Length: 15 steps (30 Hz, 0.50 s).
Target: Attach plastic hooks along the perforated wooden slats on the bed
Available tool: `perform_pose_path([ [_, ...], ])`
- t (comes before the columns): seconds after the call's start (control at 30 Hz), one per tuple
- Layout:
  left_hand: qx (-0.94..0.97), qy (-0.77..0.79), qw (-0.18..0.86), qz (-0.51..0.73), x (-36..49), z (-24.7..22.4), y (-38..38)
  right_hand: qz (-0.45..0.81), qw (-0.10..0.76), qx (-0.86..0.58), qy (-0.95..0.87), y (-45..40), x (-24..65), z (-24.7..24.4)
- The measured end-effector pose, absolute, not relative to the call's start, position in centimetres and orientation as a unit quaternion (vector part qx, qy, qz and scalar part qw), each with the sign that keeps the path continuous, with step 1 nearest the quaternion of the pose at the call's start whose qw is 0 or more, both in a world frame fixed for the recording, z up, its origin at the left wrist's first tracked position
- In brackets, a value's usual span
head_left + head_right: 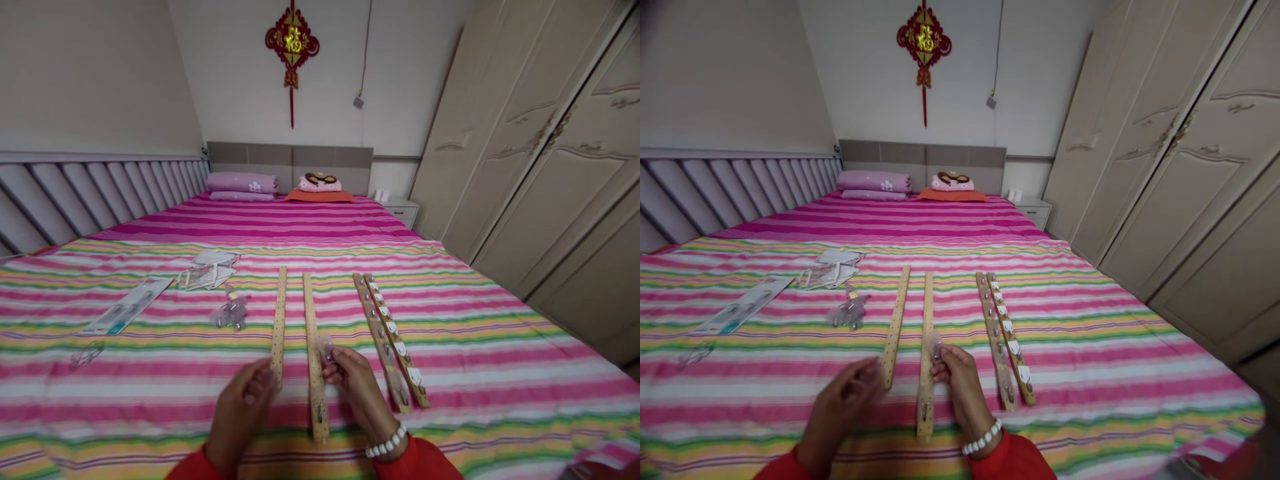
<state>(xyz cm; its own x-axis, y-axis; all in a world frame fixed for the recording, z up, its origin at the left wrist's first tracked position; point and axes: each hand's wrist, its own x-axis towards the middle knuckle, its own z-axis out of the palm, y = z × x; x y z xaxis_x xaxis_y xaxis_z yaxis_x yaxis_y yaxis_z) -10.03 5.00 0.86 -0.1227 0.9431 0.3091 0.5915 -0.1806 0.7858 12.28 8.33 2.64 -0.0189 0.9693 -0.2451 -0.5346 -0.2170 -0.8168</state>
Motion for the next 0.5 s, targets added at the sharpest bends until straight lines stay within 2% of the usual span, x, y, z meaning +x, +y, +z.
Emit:
perform_pose_path([
  [0.13,0.609,0.61,0.064,0.504,-13.3,4.8,8.9,0.67,0.564,-0.408,-0.257,8.1,11.9,2.1],
  [0.2,0.607,0.598,0.047,0.521,-12.8,5.5,9.6,0.665,0.561,-0.41,-0.273,8.0,11.7,1.8],
  [0.27,0.596,0.591,0.138,0.526,-10.8,5.3,9.2,0.644,0.555,-0.427,-0.308,8.0,11.6,1.6],
  [0.37,0.551,0.553,0.348,0.519,-6.2,3.6,7.8,0.554,0.555,-0.469,-0.407,7.7,11.4,1.5],
  [0.5,0.488,0.508,0.456,0.545,-1.7,1.3,7.0,0.343,0.541,-0.482,-0.598,6.8,11.3,2.0],
])
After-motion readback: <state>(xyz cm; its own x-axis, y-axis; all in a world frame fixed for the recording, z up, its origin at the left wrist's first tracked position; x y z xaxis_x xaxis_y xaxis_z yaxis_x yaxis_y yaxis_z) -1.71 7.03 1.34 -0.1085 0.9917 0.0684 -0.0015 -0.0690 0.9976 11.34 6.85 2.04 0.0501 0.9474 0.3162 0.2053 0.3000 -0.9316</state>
